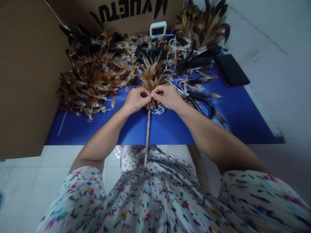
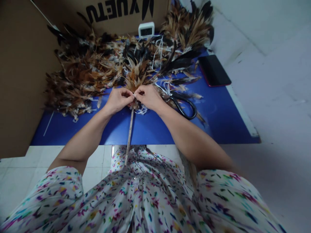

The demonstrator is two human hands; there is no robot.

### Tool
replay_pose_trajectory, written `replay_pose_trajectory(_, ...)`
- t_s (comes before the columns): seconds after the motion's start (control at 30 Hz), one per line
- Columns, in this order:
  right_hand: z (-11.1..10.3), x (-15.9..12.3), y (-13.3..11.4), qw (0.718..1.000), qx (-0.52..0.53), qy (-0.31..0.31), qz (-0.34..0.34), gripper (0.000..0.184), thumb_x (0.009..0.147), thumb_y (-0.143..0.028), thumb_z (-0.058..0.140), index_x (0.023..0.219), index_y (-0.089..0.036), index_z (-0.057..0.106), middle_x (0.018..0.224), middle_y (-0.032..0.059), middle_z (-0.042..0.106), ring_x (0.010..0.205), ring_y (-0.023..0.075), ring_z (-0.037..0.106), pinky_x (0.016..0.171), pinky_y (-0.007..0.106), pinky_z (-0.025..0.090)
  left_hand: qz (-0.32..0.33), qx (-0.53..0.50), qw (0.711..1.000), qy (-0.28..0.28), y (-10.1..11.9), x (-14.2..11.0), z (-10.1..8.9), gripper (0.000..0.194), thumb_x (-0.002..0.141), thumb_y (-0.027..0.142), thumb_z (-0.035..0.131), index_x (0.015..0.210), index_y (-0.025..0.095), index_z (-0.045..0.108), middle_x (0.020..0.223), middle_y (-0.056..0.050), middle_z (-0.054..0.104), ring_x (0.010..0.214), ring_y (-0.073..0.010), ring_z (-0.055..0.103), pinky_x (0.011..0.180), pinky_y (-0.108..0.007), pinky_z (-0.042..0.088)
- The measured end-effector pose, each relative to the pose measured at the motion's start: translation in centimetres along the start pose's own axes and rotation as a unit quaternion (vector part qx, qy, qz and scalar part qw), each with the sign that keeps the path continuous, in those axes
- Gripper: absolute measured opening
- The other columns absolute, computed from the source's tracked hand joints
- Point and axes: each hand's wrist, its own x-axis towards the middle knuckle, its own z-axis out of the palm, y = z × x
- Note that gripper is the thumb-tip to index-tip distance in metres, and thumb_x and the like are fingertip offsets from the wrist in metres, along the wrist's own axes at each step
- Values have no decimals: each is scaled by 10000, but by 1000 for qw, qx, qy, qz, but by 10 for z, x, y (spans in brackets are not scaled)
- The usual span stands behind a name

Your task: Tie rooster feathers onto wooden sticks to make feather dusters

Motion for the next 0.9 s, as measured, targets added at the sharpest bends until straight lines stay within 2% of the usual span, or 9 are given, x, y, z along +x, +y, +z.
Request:
replay_pose_trajectory(0.2, 1, 0, 1, 1000, -13, 5, -22, 110, 772, -170, 618, 799, -129, 716, 723, 33, 695, 662, 135, 618, 640, 254, 456, -15, -1, 1000, 9, 5, -1, 1, 95, 718, 193, 596, 726, 117, 654, 574, -10, 654, 488, -99, 608, 498, -183, 469)
replay_pose_trajectory(0.43, -2, 0, -2, 1000, -4, -13, 18, 113, 790, -175, 605, 818, -128, 703, 615, 1, 646, 504, 110, 583, 581, 250, 453, -46, -24, 999, 2, 4, -1, -1, 48, 695, 172, 615, 696, 127, 633, 528, 8, 634, 465, -97, 605, 484, -177, 480)
replay_pose_trajectory(0.9, -6, 0, -1, 1000, -10, -7, 28, 68, 729, -134, 595, 730, -152, 661, 555, -19, 623, 503, 132, 623, 563, 247, 463, -71, 10, 997, -32, 15, -3, -15, 66, 648, 109, 603, 666, 119, 665, 512, 0, 630, 482, -106, 623, 509, -189, 510)
